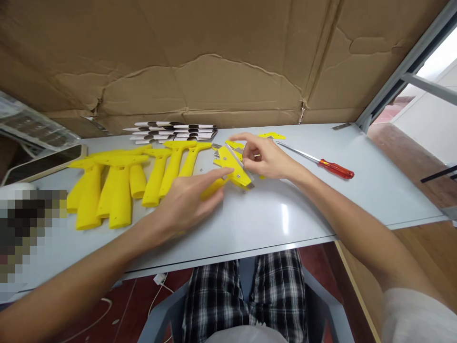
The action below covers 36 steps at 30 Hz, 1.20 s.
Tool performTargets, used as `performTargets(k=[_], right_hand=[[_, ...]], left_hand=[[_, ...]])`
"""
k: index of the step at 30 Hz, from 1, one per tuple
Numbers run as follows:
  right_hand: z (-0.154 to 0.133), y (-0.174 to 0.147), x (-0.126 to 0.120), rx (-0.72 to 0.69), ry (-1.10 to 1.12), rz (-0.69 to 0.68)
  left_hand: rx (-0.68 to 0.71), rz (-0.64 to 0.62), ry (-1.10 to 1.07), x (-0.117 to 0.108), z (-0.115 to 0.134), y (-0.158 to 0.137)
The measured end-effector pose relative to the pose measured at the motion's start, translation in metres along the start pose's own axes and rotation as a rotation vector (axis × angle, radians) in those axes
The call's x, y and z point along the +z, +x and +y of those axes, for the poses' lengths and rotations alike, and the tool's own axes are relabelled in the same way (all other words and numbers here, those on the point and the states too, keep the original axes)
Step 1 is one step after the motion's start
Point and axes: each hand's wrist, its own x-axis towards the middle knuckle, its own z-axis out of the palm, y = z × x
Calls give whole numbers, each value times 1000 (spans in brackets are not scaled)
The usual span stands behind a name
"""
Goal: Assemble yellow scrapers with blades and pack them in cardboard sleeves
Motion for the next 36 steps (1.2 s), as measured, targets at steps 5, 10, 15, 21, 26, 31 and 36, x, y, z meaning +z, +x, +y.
performTargets(k=[5,10,15,21,26,31,36], right_hand=[[5,2,2,173,30,174],[1,2,16,197,-93,143],[-2,0,21,137,-87,104],[0,1,16,109,-120,97],[12,3,-2,134,-215,242],[26,2,-23,91,-452,247],[24,1,-24,73,-477,122]], left_hand=[[-84,73,55,0,-11,6],[-105,54,78,-2,-9,7],[-79,37,73,-2,-8,4],[-37,32,47,0,-9,4],[-67,6,104,-1,-11,6],[-117,-30,151,-2,-14,7],[-146,-40,194,-2,-14,8]])
